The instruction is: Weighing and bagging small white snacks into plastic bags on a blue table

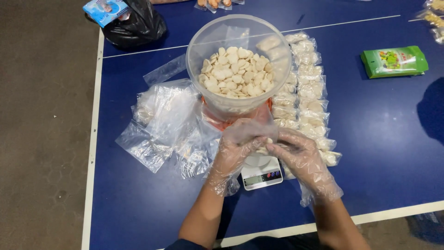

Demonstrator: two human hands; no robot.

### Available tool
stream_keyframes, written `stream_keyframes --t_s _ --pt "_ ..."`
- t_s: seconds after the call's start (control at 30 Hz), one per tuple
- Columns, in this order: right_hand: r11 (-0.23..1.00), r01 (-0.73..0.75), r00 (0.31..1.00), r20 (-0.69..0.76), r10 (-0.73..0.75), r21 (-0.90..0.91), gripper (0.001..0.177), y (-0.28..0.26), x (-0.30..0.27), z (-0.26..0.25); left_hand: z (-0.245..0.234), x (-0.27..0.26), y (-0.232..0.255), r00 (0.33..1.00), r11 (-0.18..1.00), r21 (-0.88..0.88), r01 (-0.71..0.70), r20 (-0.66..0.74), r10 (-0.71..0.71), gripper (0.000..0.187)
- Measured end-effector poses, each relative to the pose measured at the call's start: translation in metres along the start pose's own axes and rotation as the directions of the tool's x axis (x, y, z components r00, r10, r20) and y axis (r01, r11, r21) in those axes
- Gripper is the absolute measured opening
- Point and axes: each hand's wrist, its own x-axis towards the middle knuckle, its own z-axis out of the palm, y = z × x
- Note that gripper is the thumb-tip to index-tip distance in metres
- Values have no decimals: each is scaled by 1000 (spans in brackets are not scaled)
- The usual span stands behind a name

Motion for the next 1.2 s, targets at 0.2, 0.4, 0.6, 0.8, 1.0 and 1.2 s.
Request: stream_keyframes --t_s 0.2,0.4,0.6,0.8,1.0,1.2 --pt "999 10 999 32 -11 37 31 6 4 6 -6 -6 3 984 970 -204 129 146 -101 38" --pt "996 17 1000 10 -16 -93 18 12 6 6 -10 2 7 976 987 -120 -108 175 128 19" --pt "985 153 980 -120 -162 -84 6 31 -4 -3 -6 -4 7 938 986 -39 -164 303 168 21" --pt "930 346 899 -238 -367 -124 20 70 -6 -33 6 -14 -9 896 981 -170 -97 414 161 33" --pt "962 232 966 -82 -245 -144 19 37 -37 -60 30 -33 -16 893 994 63 -92 447 55 27" --pt "942 -144 886 463 -13 302 76 92 -61 -96 52 -82 -87 908 989 -148 23 417 42 13"
